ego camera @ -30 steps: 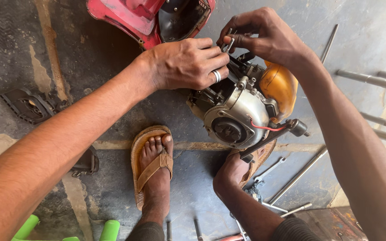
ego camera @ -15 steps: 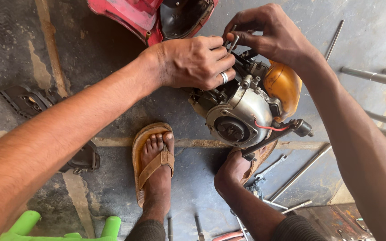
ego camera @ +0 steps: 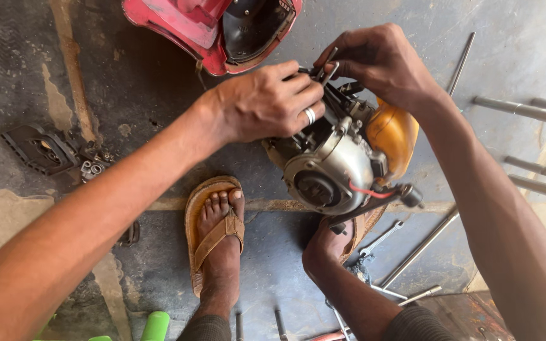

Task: The person assembles a small engine by attaching a yellow fuel tank, a black air filter cover, and a carburetor. They use a screwdriver to tighten screws and secure the components together.

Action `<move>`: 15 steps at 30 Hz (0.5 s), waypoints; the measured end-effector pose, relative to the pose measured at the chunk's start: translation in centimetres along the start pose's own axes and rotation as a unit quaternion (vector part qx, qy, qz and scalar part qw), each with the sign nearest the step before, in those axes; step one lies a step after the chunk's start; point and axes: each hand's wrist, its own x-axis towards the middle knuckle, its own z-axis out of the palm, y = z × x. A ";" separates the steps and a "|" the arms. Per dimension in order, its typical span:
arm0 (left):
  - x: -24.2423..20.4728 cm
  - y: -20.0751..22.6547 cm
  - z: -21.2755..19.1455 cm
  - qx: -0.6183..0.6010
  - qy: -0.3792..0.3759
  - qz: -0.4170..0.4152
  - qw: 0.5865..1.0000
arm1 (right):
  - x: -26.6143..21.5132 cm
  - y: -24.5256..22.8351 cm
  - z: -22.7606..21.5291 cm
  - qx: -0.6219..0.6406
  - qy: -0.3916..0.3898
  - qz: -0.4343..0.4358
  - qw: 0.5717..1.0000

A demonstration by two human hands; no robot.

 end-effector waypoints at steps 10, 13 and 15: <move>-2.1 4.2 -1.0 -0.182 0.004 -0.194 0.964 | -2.1 -2.2 2.4 -0.080 0.061 0.005 0.995; -2.7 5.2 -0.5 -0.267 0.051 -0.296 0.916 | -2.1 -1.1 2.2 -0.058 0.048 0.017 0.997; -2.6 6.0 0.2 -0.293 0.077 -0.340 0.891 | -2.0 0.3 1.9 -0.011 0.028 -0.026 0.999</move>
